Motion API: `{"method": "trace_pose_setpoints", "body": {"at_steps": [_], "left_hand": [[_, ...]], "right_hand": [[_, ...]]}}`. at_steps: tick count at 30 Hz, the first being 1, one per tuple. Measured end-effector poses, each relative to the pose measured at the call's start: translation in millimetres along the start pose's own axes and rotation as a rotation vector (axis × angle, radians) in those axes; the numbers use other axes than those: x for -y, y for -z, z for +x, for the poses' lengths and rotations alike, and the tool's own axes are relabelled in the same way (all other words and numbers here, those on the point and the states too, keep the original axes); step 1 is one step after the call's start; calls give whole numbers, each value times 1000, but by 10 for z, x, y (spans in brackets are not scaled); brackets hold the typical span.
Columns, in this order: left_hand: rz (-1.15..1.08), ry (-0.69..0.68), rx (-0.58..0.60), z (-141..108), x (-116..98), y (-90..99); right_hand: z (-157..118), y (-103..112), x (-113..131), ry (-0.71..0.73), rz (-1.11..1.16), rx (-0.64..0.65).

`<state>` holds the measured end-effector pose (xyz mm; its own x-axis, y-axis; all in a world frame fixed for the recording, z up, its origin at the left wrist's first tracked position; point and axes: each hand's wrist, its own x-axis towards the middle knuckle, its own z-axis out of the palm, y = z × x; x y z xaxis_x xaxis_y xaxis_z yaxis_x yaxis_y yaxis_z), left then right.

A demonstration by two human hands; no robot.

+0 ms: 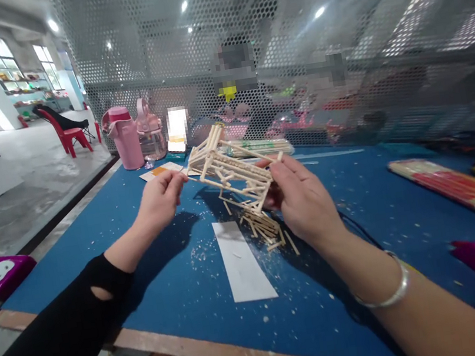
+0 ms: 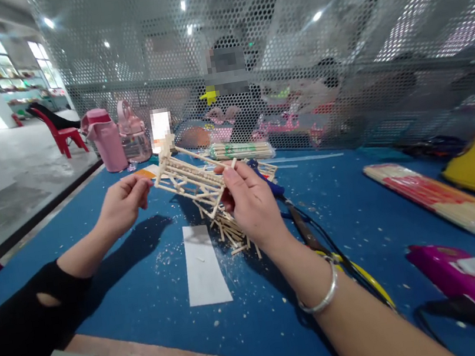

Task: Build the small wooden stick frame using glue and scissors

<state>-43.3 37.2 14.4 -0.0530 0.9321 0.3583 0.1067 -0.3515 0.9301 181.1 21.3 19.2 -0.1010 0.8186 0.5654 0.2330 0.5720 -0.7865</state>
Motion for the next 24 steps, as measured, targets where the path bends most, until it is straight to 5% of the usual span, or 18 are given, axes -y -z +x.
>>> {"method": "trace_pose_setpoints", "body": {"at_steps": [8, 17, 24], "left_hand": [[99, 33, 37, -240, 55, -111], [75, -99, 29, -241, 88, -126], [-129, 44, -38, -314, -77, -246]], "right_hand": [[-110, -129, 86, -193, 259, -107], [-163, -199, 62, -195, 302, -180], [-208, -245, 157, -338, 420, -201]]}}
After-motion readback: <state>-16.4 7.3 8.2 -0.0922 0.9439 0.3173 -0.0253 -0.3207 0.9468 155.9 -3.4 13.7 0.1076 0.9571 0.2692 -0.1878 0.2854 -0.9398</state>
